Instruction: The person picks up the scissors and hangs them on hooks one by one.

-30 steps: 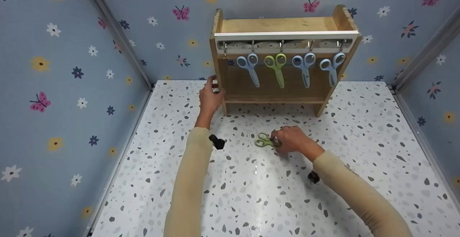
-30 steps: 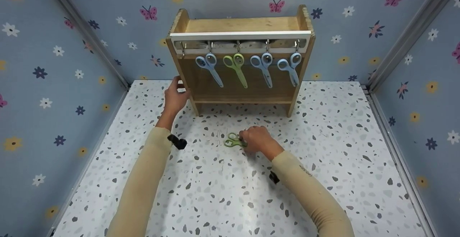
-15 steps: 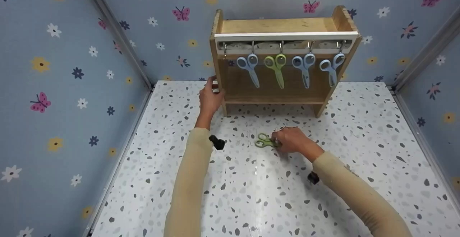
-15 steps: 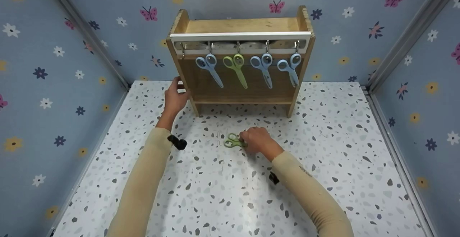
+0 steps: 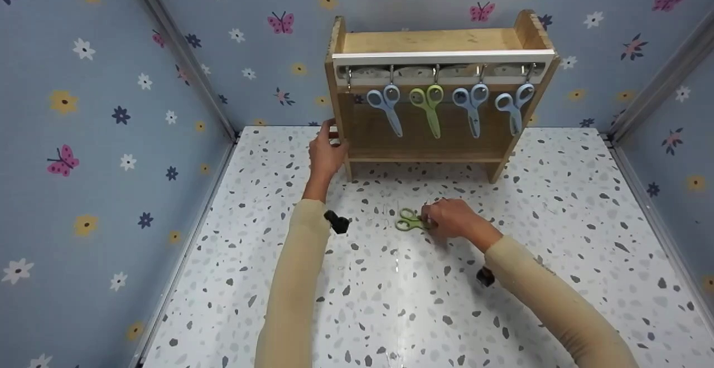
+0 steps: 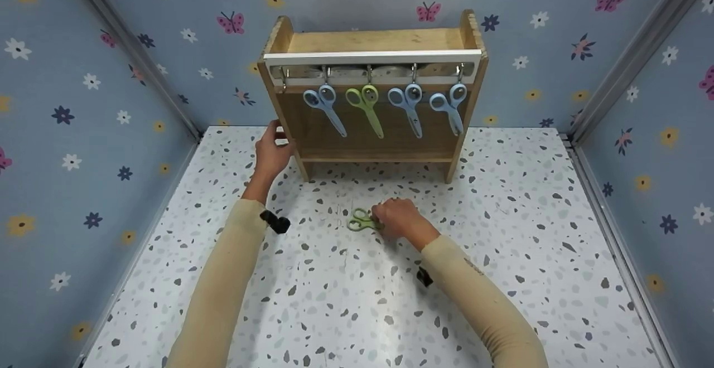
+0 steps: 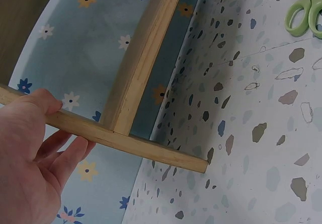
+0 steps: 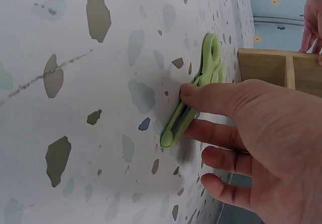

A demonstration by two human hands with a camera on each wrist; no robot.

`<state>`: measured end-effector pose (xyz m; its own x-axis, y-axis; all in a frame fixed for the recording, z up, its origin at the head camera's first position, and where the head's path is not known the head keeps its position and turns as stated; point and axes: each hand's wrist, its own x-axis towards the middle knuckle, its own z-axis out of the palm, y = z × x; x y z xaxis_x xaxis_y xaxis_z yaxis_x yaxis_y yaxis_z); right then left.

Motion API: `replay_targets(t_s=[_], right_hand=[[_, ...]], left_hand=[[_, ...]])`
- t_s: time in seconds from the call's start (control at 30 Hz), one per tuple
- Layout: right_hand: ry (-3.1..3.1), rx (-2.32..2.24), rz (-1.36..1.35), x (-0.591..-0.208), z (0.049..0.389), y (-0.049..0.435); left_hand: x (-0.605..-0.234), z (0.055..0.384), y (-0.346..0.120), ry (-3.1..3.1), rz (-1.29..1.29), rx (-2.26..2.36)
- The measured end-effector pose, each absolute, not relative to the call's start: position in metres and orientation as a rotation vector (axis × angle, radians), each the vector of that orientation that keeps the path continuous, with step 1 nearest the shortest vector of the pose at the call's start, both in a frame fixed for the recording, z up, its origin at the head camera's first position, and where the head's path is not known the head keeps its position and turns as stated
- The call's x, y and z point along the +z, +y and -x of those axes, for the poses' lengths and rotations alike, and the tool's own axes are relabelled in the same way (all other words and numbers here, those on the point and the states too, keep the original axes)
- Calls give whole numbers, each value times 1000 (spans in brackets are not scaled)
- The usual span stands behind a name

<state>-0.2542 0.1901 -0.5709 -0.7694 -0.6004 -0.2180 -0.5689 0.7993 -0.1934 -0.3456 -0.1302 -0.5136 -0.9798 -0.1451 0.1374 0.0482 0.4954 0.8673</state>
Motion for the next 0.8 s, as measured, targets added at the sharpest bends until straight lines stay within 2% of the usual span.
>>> replay_targets(t_s=[0.8], right_hand=[[2736, -176, 912, -574, 256, 193]], left_hand=[[-513, 345, -131, -2547, -77, -1469]])
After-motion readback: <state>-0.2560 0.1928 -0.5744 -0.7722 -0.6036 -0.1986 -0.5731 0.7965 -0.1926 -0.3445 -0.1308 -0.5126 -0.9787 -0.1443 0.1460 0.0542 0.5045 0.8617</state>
